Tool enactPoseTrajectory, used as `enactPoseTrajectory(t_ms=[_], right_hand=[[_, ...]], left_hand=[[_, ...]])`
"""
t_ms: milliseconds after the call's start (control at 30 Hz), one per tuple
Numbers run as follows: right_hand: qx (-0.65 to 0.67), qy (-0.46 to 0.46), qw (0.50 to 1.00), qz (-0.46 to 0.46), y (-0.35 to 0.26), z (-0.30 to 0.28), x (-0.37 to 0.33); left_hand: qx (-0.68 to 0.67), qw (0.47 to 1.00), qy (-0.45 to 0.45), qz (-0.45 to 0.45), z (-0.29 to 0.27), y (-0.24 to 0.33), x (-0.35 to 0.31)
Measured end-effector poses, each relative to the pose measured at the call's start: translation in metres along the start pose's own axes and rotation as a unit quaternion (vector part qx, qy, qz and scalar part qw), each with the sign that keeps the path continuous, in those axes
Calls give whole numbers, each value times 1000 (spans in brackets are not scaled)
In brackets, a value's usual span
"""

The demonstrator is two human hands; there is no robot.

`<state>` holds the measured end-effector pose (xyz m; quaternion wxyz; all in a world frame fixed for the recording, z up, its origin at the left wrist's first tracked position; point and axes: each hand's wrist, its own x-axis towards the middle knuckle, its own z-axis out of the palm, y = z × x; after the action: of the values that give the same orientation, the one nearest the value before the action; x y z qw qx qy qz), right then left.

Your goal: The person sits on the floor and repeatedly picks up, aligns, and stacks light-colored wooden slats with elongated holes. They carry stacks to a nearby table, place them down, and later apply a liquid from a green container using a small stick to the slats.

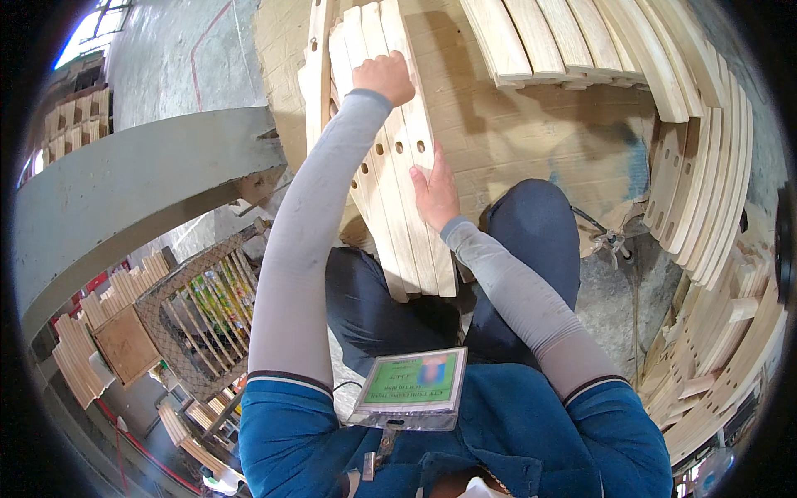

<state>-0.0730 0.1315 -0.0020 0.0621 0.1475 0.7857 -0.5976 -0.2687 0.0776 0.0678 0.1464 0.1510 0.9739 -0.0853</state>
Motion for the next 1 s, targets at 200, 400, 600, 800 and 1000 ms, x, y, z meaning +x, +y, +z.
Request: enactPoseTrajectory(t_ms=[200, 400, 600, 800, 1000], right_hand=[[8, 1, 1000, 1, -1, 1, 2], [12, -2, 1000, -21, 0, 3, -1], [-17, -6, 1000, -7, 5, 2, 5], [-2, -2, 1000, -7, 2, 2, 1], [-18, -8, 1000, 3, 2, 1, -2]], left_hand=[[191, 979, -41, 53, 4, 28, 6], [24, 980, 164, 114, 19, 18, -25], [-233, 938, 248, 60, 22, 10, -75], [-121, 968, 188, -111, 40, -73, -72], [28, 999, 33, -32, 23, -78, -40]])
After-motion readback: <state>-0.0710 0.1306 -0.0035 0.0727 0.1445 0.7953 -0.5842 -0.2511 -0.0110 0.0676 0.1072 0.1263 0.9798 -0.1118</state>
